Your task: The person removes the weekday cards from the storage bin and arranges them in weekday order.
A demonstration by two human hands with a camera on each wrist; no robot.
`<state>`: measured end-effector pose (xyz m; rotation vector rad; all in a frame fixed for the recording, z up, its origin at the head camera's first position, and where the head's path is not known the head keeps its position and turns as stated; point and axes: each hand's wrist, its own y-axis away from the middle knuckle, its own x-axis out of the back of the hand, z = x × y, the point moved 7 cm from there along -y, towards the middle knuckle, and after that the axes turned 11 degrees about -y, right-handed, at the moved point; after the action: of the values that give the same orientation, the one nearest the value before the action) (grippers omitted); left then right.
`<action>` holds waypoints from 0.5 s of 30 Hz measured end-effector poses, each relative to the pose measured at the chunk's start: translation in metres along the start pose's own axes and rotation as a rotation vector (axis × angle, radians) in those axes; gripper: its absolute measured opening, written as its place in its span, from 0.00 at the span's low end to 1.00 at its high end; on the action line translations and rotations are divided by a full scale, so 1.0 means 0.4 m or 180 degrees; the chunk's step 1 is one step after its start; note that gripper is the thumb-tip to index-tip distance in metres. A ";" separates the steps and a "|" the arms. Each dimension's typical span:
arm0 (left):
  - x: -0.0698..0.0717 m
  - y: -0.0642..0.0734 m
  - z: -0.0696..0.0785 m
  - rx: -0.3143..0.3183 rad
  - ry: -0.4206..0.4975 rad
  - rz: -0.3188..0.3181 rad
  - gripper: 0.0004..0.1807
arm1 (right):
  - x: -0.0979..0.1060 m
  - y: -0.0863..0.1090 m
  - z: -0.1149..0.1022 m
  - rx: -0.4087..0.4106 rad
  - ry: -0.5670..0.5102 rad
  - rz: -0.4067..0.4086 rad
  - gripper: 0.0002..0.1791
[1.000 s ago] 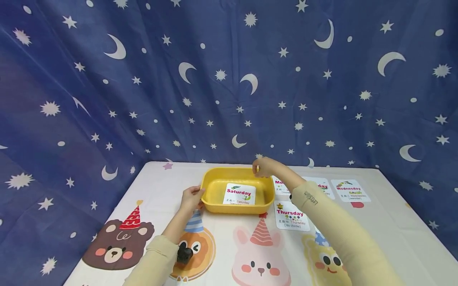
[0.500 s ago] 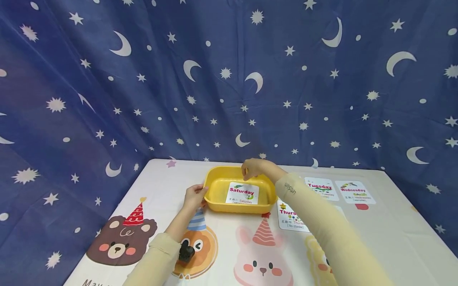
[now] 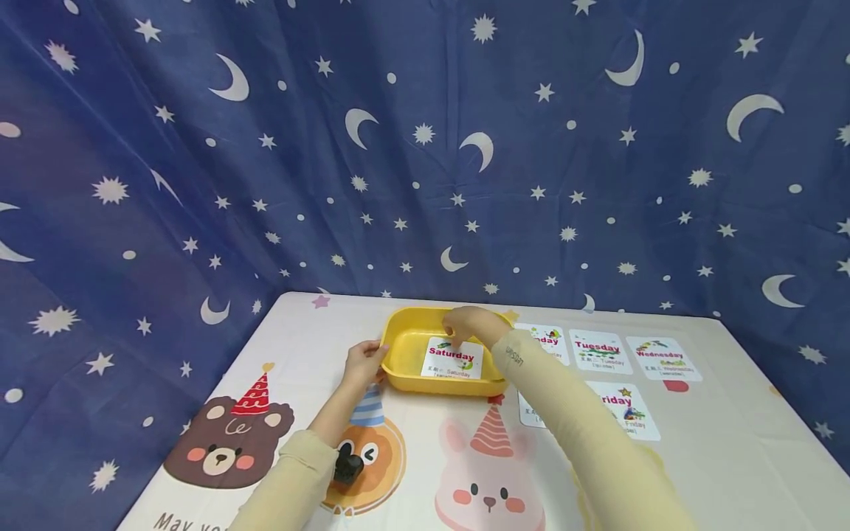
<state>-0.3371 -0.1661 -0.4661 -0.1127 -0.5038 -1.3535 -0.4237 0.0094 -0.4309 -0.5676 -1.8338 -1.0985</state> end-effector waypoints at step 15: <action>-0.018 0.006 0.006 -0.0056 -0.0004 -0.0016 0.18 | -0.043 -0.018 -0.003 -0.0409 0.0996 -0.0037 0.47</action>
<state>-0.3364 -0.1582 -0.4663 -0.1268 -0.4935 -1.3630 -0.4201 0.0056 -0.4488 -0.4311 -1.5063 -1.2440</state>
